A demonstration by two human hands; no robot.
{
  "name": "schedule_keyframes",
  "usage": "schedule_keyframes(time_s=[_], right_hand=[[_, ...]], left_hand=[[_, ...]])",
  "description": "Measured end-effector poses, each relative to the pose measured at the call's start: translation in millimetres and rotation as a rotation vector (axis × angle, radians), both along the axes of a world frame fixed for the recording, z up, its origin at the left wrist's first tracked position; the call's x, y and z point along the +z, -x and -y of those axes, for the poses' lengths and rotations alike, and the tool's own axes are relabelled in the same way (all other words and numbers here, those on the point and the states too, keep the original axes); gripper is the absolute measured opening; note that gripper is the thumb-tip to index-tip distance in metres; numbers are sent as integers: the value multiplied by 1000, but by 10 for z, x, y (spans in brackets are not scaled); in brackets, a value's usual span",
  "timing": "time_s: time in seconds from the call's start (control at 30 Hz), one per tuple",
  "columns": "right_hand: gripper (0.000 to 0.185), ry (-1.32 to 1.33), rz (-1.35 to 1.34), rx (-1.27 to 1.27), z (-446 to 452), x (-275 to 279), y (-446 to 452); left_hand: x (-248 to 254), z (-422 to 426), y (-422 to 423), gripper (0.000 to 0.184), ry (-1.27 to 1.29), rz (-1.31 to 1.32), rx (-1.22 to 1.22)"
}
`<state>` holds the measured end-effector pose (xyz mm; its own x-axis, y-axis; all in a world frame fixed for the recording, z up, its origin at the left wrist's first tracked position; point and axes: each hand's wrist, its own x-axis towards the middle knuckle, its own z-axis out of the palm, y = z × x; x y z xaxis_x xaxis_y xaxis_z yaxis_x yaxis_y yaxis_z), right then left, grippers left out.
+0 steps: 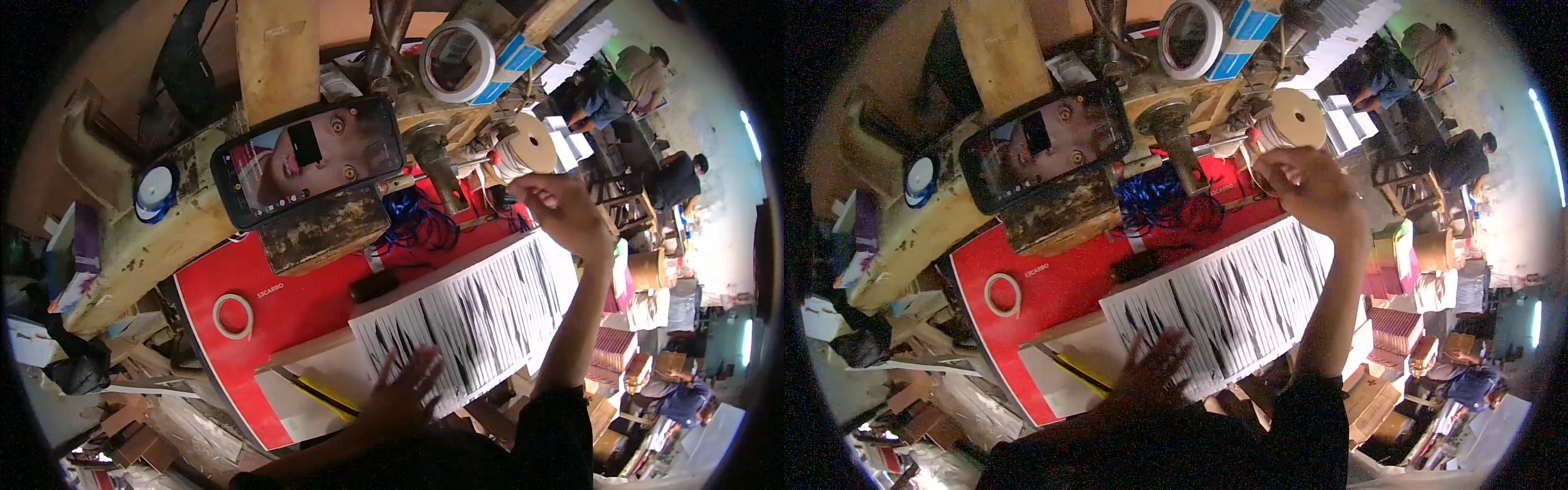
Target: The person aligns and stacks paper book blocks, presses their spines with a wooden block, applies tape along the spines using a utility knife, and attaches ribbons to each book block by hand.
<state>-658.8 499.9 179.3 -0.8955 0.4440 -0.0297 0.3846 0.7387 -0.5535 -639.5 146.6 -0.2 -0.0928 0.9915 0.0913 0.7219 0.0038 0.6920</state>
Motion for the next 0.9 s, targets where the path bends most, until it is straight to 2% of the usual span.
schedule_keyframes(time_s=[0.07,0.1,0.17,0.2,0.23,0.27,0.3,0.4,0.47,0.5,0.63,0.8,0.83,0.87,0.9], right_hand=[[19,-27,260,68,-483,-519,-76],[21,-86,416,120,-686,-798,-70],[21,-177,649,314,-854,-1498,-31],[23,-60,484,553,-679,-1727,41],[28,-71,427,695,-591,-2166,69],[30,129,362,648,-230,-2109,221],[32,328,293,591,167,-1996,413],[40,441,364,701,620,-2035,883],[47,-108,610,1042,886,-2256,1092],[51,-254,719,943,1002,-2583,1070],[48,-379,701,1000,1136,-2383,1193],[62,61,811,794,786,-2186,1101],[66,37,676,746,692,-2008,972],[66,210,426,661,725,-1674,835],[66,269,332,586,697,-1471,731]], left_hand=[[144,2,239,68,65,-205,224],[231,-42,305,68,73,-191,223],[362,-84,437,70,128,-135,433],[303,-94,456,70,138,-138,436],[202,-118,450,70,151,-62,432],[149,-131,440,71,163,16,425],[162,-124,448,75,211,-21,393],[48,-114,412,80,255,-45,379],[45,-98,438,85,215,-111,382],[54,-96,449,85,184,-90,382],[90,-95,391,87,52,-71,474],[224,-107,403,86,56,-179,504],[224,-105,399,86,53,-181,502],[202,-104,407,86,48,-165,493],[174,-102,422,87,43,-149,489]])
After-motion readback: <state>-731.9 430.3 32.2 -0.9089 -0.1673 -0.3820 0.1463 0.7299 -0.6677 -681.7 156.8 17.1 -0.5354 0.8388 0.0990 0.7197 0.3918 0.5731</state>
